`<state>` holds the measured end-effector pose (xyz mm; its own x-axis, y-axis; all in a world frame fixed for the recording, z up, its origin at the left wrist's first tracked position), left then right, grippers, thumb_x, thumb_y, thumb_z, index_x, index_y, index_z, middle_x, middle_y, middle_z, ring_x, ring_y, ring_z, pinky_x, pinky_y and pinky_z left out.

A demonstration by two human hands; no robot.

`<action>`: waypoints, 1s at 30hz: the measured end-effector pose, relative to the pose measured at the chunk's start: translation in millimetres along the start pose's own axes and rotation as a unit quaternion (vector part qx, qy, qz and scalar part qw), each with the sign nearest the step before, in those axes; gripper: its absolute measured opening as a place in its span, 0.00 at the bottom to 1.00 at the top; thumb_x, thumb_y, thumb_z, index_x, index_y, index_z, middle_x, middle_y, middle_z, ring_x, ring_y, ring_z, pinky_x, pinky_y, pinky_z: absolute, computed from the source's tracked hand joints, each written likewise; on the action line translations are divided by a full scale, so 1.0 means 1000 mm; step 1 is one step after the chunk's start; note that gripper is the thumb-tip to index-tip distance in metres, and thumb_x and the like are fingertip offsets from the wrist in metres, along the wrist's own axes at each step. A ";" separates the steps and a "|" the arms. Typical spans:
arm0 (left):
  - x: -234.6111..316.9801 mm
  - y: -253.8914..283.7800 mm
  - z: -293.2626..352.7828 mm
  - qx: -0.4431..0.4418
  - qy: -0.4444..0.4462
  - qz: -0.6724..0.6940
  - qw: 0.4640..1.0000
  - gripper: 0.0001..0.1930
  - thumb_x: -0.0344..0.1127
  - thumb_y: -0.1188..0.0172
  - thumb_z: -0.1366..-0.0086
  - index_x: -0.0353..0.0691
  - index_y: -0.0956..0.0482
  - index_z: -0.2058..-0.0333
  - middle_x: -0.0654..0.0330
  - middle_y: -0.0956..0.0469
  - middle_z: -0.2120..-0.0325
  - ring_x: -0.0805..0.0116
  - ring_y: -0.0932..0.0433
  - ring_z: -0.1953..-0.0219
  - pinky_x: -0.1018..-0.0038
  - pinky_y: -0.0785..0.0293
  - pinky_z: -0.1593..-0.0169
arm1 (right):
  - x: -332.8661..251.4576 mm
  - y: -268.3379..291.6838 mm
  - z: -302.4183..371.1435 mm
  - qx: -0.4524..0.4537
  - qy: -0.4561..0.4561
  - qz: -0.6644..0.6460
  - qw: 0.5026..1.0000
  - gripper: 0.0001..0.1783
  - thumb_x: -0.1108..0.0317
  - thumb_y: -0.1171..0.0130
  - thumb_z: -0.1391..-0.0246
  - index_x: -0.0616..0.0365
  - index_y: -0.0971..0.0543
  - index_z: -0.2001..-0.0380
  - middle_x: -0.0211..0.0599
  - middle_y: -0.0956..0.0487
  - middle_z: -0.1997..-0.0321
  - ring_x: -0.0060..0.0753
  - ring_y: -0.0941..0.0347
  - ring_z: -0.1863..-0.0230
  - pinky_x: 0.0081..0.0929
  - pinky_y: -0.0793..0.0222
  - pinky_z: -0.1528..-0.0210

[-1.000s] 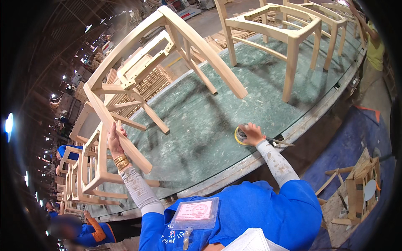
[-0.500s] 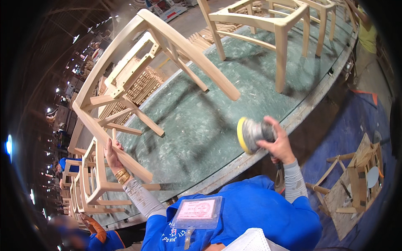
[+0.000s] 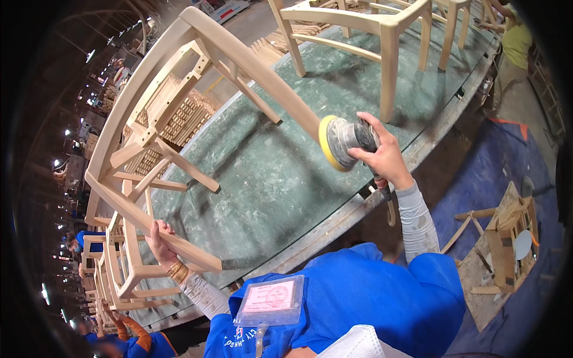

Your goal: The person uses a handheld orbital sander to smooth the surfaces of wooden chair frames on a workbench. They reposition the chair multiple times to access different legs and rails, then move to the next chair and repeat the sanding process.

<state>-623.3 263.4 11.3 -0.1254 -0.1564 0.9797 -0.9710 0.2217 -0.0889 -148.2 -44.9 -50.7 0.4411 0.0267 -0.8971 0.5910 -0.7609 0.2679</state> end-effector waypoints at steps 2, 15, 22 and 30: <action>0.002 -0.004 -0.002 -0.005 -0.017 0.007 1.000 0.13 0.39 0.42 0.40 0.36 0.33 0.69 0.60 0.32 0.78 0.71 0.30 0.79 0.76 0.31 0.75 | 0.001 0.000 -0.008 -0.006 -0.014 -0.031 0.999 0.38 0.68 0.29 0.64 0.45 0.31 0.46 0.45 0.24 0.53 0.42 0.26 0.53 0.33 0.31 0.51; 0.004 -0.006 0.000 0.006 -0.010 -0.010 1.000 0.13 0.38 0.42 0.40 0.35 0.33 0.70 0.60 0.32 0.77 0.70 0.30 0.79 0.76 0.32 0.74 | 0.005 0.008 0.009 0.030 0.055 0.060 0.996 0.38 0.68 0.30 0.64 0.47 0.32 0.45 0.45 0.25 0.54 0.44 0.27 0.55 0.33 0.31 0.53; -0.002 -0.005 -0.001 -0.022 -0.002 -0.016 1.000 0.14 0.40 0.42 0.40 0.37 0.34 0.66 0.60 0.32 0.76 0.72 0.31 0.77 0.78 0.31 0.74 | 0.009 0.006 0.012 0.022 0.024 0.043 0.999 0.38 0.67 0.29 0.64 0.47 0.32 0.46 0.44 0.25 0.54 0.44 0.27 0.55 0.34 0.32 0.52; 0.002 -0.012 0.000 -0.016 0.000 -0.006 1.000 0.12 0.38 0.42 0.39 0.36 0.33 0.69 0.61 0.33 0.77 0.71 0.31 0.78 0.77 0.32 0.75 | 0.003 0.005 0.004 0.014 0.027 0.021 0.999 0.39 0.68 0.29 0.65 0.46 0.32 0.45 0.44 0.25 0.56 0.45 0.27 0.56 0.34 0.31 0.53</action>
<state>-611.6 260.0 14.5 -0.1143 -0.1588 0.9807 -0.9654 0.2506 -0.0719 -146.7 -50.9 -53.7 0.5013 0.0280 -0.8648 0.5519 -0.7801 0.2947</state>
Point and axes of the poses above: each hand's wrist, its own z-axis away from the middle knuckle, its own y-axis out of the back of the hand, x = y × z, the point moved 6 cm from there along -z, towards the middle knuckle
